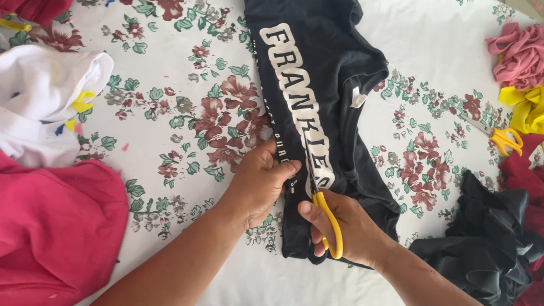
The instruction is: Cutting a black t-shirt into strips with yellow-handled scissors on a table.
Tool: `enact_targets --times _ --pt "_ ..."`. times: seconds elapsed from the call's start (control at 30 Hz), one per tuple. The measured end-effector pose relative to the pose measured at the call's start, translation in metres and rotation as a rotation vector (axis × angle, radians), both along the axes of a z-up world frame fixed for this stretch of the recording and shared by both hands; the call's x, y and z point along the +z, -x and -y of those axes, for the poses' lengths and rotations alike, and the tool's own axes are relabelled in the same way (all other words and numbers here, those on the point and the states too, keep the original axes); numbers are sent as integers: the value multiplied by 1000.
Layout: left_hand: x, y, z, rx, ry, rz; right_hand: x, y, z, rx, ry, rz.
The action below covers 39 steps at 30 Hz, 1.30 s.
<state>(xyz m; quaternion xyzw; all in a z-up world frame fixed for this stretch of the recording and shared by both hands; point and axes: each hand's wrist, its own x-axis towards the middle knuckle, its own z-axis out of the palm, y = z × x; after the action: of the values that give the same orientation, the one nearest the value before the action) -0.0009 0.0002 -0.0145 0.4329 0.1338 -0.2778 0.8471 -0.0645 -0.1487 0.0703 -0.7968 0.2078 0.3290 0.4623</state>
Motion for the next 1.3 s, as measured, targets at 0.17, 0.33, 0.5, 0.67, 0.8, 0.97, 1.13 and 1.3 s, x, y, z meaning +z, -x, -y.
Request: enact_targets --times 0.17,0.33,0.5,0.67,0.8,0.97,1.13,1.3 --pt "9 0 -5 -5 -3 9 -4 3 -2 -11 26 26" --pt "12 1 -6 -14 10 -2 1 3 -2 -50 -13 -2" --pt "12 1 -5 -8 13 18 18 -12 -4 -62 -62 -65" --pt "23 4 -5 13 -42 50 16 -27 0 -57 -72 -143" --pt "21 7 -8 0 -91 61 5 -21 -1 -59 -28 -82" --pt "19 8 -8 -6 -93 85 17 -31 -4 -102 -50 -148" --pt "32 2 -9 -1 -65 53 36 -50 -15 -165 -81 -206" --pt "40 -6 -13 -168 -121 -75 56 -66 -25 -150 -13 -400"
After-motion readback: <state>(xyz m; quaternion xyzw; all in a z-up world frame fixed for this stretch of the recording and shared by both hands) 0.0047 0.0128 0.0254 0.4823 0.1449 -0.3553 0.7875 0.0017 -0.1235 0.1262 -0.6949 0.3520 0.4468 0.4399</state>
